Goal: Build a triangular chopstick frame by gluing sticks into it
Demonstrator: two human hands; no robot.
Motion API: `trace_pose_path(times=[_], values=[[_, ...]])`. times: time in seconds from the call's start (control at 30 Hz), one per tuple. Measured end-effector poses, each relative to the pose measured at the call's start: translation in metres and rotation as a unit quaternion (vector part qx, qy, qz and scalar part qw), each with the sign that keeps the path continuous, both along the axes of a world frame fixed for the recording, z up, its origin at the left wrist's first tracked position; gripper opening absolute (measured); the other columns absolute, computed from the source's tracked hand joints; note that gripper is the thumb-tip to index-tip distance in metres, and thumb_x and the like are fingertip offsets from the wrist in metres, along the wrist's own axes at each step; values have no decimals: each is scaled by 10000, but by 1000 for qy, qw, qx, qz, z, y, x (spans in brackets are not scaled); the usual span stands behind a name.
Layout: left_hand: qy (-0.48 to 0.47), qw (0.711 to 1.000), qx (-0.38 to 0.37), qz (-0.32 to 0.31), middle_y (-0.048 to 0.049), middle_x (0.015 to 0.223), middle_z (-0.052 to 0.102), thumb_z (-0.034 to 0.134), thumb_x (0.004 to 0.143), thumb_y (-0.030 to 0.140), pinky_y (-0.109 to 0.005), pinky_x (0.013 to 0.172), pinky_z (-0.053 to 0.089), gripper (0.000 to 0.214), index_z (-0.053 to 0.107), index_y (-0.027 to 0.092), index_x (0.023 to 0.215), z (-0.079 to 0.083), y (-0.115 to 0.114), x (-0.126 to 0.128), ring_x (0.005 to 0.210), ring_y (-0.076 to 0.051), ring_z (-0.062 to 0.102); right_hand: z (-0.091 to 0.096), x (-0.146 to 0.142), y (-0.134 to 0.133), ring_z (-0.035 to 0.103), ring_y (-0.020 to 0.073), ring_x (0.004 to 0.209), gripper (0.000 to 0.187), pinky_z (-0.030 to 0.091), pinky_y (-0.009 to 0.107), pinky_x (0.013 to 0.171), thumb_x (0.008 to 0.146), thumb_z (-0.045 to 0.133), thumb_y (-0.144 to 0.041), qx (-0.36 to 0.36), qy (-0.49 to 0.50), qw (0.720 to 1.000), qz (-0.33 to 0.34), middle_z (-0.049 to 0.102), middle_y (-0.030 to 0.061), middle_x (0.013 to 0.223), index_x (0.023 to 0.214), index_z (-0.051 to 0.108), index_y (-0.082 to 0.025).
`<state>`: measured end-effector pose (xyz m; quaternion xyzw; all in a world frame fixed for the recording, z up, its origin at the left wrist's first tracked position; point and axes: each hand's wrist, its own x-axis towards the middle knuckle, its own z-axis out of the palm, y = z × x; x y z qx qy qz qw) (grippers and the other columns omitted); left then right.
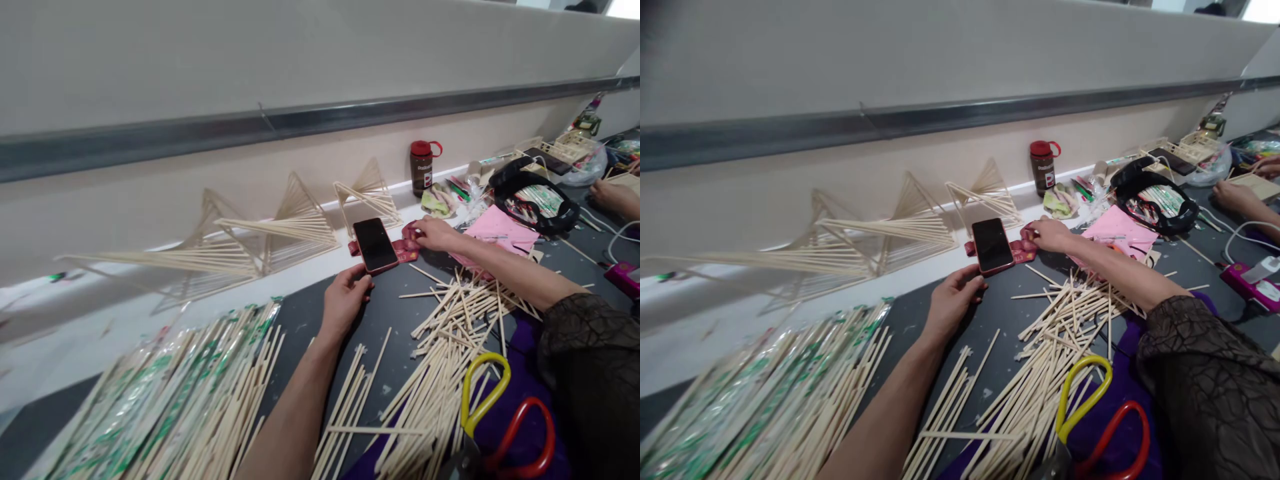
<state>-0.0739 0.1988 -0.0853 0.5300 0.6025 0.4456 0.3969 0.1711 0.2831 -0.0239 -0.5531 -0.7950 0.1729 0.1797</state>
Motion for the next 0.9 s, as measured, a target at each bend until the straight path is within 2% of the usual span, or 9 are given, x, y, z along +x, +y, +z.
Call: trace_pose_path(times=[0.07, 0.13, 0.2, 0.27, 0.43, 0.6, 0.73, 0.83, 0.9], values=[[-4, 1000, 0, -2, -35, 737, 684, 680, 713, 387, -222, 527, 482, 513, 662, 128, 1156, -1, -1, -1, 698, -170, 656, 16, -7, 1, 606, 176, 937, 174, 437, 245, 797, 795, 662, -168, 44, 43, 997, 44, 670, 50, 1066, 963, 697, -197], [-7, 1000, -1, -1, -32, 722, 679, 685, 713, 389, -221, 527, 479, 522, 660, 121, 1159, -1, -2, -1, 689, -165, 650, 37, -7, 3, 617, 153, 909, 78, 440, 223, 767, 860, 617, -222, 89, 99, 989, 63, 692, 34, 987, 872, 687, -191], [-12, 1000, -3, 0, -25, 701, 673, 688, 711, 374, -217, 525, 476, 515, 658, 121, 1158, 0, -2, 1, 672, -156, 642, 57, 1, 8, 610, 96, 690, 223, 423, 203, 627, 933, 491, -241, 112, 148, 982, 39, 679, 14, 836, 784, 641, -173], [-31, 999, -12, 3, -18, 691, 668, 693, 706, 341, -209, 522, 473, 485, 660, 126, 1139, 4, -3, 3, 649, -140, 631, 72, 14, 12, 536, 62, 528, 266, 373, 199, 516, 942, 438, -224, 126, 191, 973, 1, 636, -2, 726, 735, 594, -163], [-124, 989, -78, 20, -48, 784, 676, 652, 719, 219, -199, 455, 441, 287, 647, 105, 982, 27, 0, 8, 582, -109, 615, 85, 40, -4, 325, 50, 343, 284, 242, 211, 366, 894, 516, -177, 56, 370, 926, -49, 436, -70, 435, 614, 566, -180], [-126, 989, -74, 29, -48, 841, 697, 652, 743, 178, -199, 463, 434, 152, 662, 132, 888, 70, 1, -1, 611, -99, 629, 87, 38, -55, 323, 38, 360, 333, 218, 212, 358, 902, 576, -233, -1, 353, 935, 25, 423, -58, 429, 575, 563, -173], [-84, 995, 46, 37, 4, 693, 651, 637, 795, 215, -202, 429, 359, 82, 636, 152, 849, 118, -16, 0, 495, -54, 497, 81, 16, -89, 389, 39, 368, 289, 253, 211, 360, 909, 560, -192, -89, 330, 936, 84, 485, -42, 464, 627, 604, -143], [-70, 987, 130, 68, 43, 596, 561, 574, 881, 250, -215, 359, 249, 105, 596, 191, 798, 164, -32, 19, 413, -45, 393, 70, -24, -111, 513, 65, 443, 228, 322, 205, 392, 918, 542, -192, -195, 332, 914, 125, 598, 5, 569, 721, 637, -129], [-58, 975, 207, 59, 49, 599, 531, 465, 956, 248, -210, 346, 224, 186, 585, 181, 831, 195, -37, 35, 395, -32, 368, 65, -60, -130, 611, 98, 585, 246, 414, 216, 470, 962, 495, -293, -266, 366, 878, 154, 680, 46, 737, 839, 645, -141]])
